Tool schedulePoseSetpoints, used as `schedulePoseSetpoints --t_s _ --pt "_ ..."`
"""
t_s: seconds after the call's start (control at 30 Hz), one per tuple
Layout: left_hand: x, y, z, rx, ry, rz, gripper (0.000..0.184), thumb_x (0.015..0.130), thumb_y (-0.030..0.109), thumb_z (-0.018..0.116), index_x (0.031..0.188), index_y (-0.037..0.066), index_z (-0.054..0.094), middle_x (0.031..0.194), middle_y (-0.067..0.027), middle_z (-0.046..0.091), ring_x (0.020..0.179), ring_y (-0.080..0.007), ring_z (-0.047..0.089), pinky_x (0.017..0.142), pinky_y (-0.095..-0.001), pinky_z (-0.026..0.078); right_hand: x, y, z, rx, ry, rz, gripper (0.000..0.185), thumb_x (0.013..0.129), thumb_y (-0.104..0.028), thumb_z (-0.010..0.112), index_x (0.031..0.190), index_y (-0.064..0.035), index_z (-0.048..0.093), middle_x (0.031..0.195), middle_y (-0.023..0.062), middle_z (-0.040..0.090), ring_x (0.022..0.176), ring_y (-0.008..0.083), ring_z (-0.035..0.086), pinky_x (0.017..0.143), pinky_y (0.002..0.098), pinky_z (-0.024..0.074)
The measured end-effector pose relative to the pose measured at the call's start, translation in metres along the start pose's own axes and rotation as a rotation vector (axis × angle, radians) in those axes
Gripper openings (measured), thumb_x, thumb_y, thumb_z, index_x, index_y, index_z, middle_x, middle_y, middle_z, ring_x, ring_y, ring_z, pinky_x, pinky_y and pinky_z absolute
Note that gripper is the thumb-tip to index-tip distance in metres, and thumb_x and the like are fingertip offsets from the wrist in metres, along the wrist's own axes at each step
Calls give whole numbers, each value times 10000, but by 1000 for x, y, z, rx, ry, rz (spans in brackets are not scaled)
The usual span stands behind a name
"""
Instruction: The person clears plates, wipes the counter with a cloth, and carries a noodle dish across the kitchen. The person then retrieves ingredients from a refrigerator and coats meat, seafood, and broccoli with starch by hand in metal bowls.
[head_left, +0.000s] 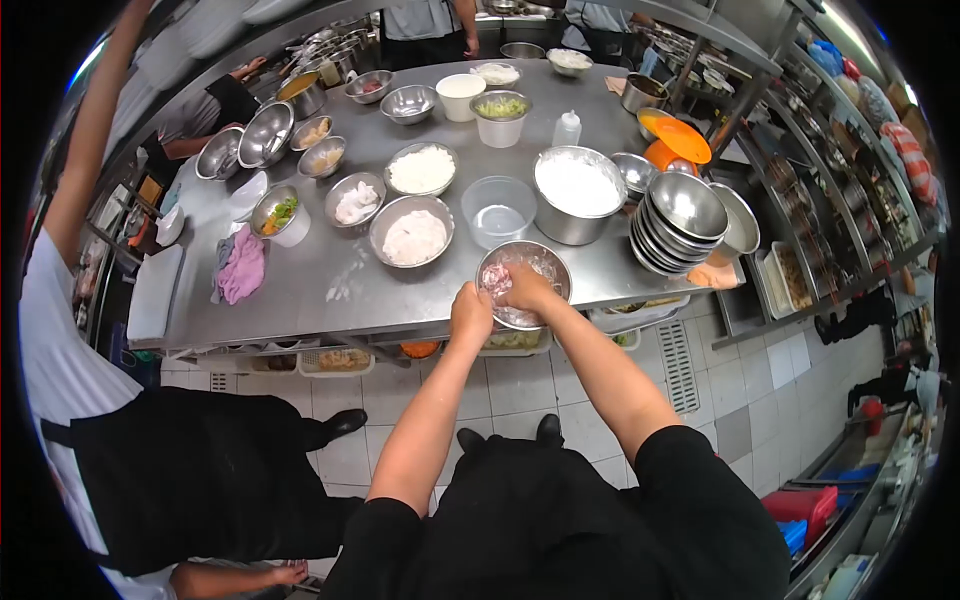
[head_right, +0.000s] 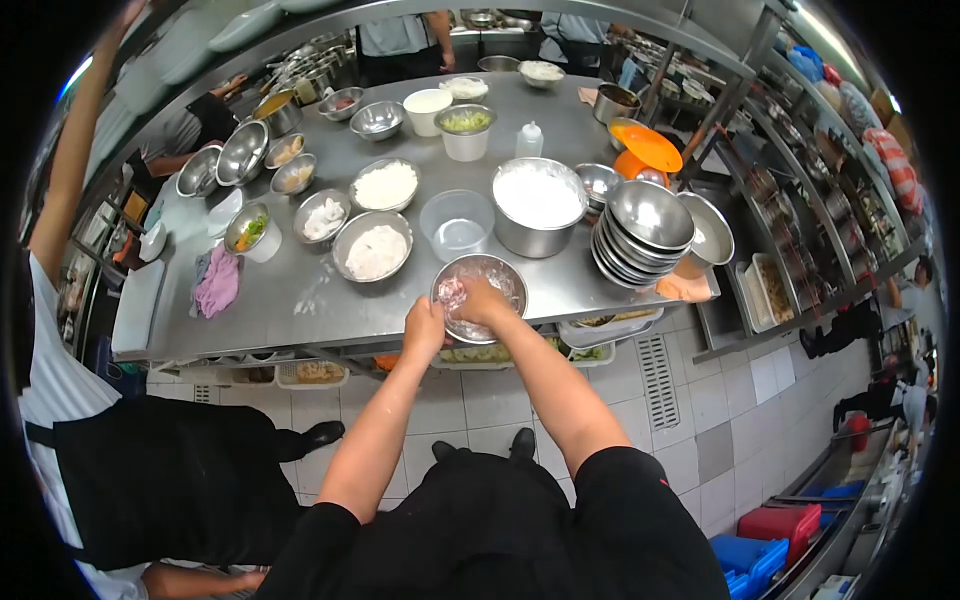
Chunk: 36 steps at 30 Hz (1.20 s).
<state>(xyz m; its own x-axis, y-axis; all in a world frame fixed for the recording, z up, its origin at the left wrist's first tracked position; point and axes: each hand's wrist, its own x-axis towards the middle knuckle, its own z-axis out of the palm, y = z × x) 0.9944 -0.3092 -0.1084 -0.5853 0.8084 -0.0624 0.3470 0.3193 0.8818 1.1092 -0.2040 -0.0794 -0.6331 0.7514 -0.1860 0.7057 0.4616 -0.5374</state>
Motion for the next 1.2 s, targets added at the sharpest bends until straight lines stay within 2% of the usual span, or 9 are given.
schedulePoseSetpoints --t_s 0.17,0.23,0.27,0.33,0.53,0.73,0.8,0.97,1.2 --pt "11 -14 0 20 -12 -36 299 907 221 489 927 -68 560 956 -318 624 975 -484 582 866 -522 443 -8 -25 -31 -299 -2 -59 521 754 -239 708 1259 -195 590 1281 166 552 1192 367 534 968 446 462" --pt "15 -24 -3 55 64 31 257 930 170 471 876 -75 525 784 -249 636 602 -337 676 519 -427 541 -15 -20 -33 -474 -41 -178 545 738 -167 704 1264 -237 581 1320 158 533 1201 359 537 953 427 478" --pt "8 -16 -13 58 83 20 257 930 170 471 876 -75 525 784 -249 636 602 -337 676 519 -427 541 -38 -38 -53 -385 -123 -178 626 695 -136 743 1287 -214 556 1346 181 515 1224 374 520 963 428 478" --pt "-9 19 -32 127 -9 -34 296 899 217 482 929 -64 571 961 -312 630 942 -477 598 837 -513 465 -45 -30 -25 -356 46 -16 691 658 -119 769 1304 -181 534 1361 216 495 1240 381 508 979 423 474" --pt "-10 8 -34 94 -104 -33 301 903 234 491 934 -55 569 930 -317 630 948 -485 593 841 -517 465 -21 -27 -17 -111 44 12 660 667 -142 781 1283 -151 546 1243 244 538 1165 410 540 916 464 483" --pt "-48 54 -112 -145 -255 -181 223 914 175 478 874 -37 531 756 -201 641 485 -275 644 460 -376 529 -54 -96 -60 -263 -400 -414 594 762 -194 709 1336 -216 558 1458 211 407 1318 400 420 1089 443 360" --pt "-39 59 -144 -106 -226 -124 218 927 169 470 887 -33 538 755 -165 645 526 -260 657 471 -366 546 -50 -117 -72 -301 -356 -536 580 782 -205 686 1345 -209 552 1465 207 402 1337 380 411 1097 443 351" --pt "48 93 -211 -411 -32 -123 218 916 190 500 929 -19 562 830 -145 641 618 -246 661 463 -356 575 6 -178 -130 130 479 -782 530 785 -98 670 1304 -145 574 1409 182 466 1292 354 462 1064 421 389" --pt "291 47 -255 -485 100 -103 288 919 162 436 1045 -88 502 858 -241 643 616 -333 681 485 -380 601 68 -185 -147 346 662 -648 472 776 -22 658 1239 -92 604 1272 168 563 1194 349 531 995 408 438"
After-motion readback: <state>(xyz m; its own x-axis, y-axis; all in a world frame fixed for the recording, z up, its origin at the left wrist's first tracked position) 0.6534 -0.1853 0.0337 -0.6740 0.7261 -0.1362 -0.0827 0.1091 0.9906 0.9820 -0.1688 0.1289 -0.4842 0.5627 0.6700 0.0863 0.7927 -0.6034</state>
